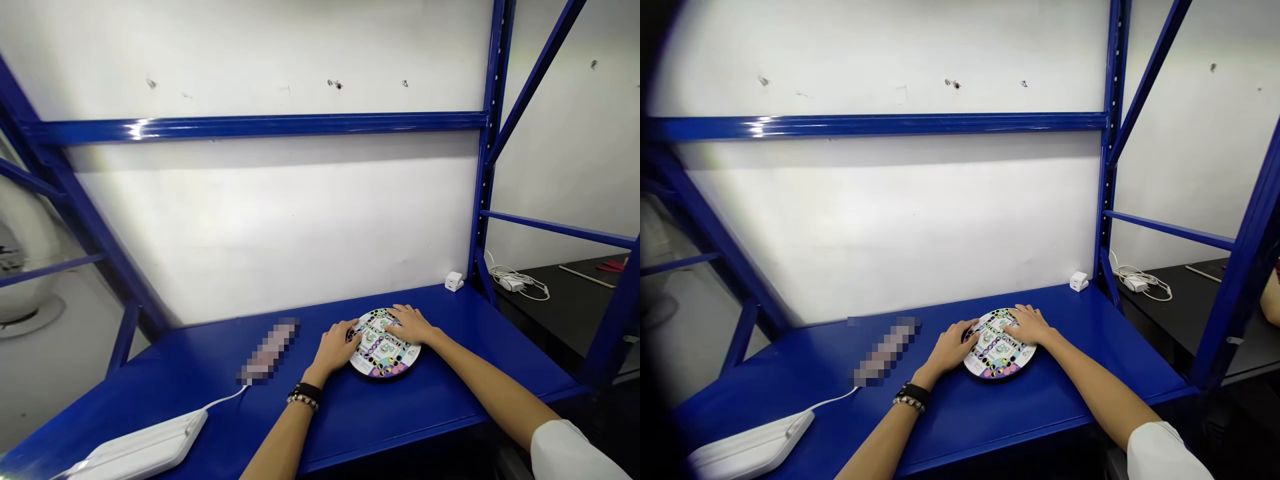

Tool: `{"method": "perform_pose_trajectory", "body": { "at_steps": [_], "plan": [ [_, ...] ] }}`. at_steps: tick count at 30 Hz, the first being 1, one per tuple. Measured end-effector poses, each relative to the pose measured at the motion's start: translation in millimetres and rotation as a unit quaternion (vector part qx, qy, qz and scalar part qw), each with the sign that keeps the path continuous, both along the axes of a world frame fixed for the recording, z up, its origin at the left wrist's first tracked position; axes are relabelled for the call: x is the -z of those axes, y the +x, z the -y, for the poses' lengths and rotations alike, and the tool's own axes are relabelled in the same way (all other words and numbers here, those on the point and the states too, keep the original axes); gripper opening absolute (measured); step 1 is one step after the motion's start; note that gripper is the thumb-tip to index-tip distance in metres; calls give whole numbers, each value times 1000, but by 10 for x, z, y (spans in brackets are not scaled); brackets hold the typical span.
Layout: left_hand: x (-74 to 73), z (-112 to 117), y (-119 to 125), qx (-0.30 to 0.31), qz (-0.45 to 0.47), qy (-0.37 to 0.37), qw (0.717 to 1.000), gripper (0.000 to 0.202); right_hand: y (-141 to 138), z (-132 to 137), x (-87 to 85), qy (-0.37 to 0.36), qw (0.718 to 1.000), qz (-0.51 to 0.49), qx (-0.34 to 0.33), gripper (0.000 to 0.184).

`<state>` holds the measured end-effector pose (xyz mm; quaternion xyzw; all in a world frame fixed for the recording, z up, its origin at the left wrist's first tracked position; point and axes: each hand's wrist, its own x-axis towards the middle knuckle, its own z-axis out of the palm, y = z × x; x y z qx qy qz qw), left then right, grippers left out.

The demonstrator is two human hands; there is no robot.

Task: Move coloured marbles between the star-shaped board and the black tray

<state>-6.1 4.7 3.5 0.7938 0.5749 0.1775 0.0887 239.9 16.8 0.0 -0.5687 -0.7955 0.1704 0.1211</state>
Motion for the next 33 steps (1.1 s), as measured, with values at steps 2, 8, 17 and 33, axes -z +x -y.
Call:
{"method": "perform_pose_trajectory", "body": {
  "at_steps": [2,8,17,33],
  "plan": [
    [-32,25,4,-10,1,2,1000,45,5,-4,4,-1,1000,1,0,75],
    [-56,26,8,-36,26,0,999,35,10,-2,3,15,1000,-5,-7,72],
    [-79,38,19,-96,35,-19,995,30,17,0,19,30,1000,-7,-5,69],
    [-40,8,31,-132,89,-26,987,28,82,-60,-49,12,990,6,140,59]
  ]
}}
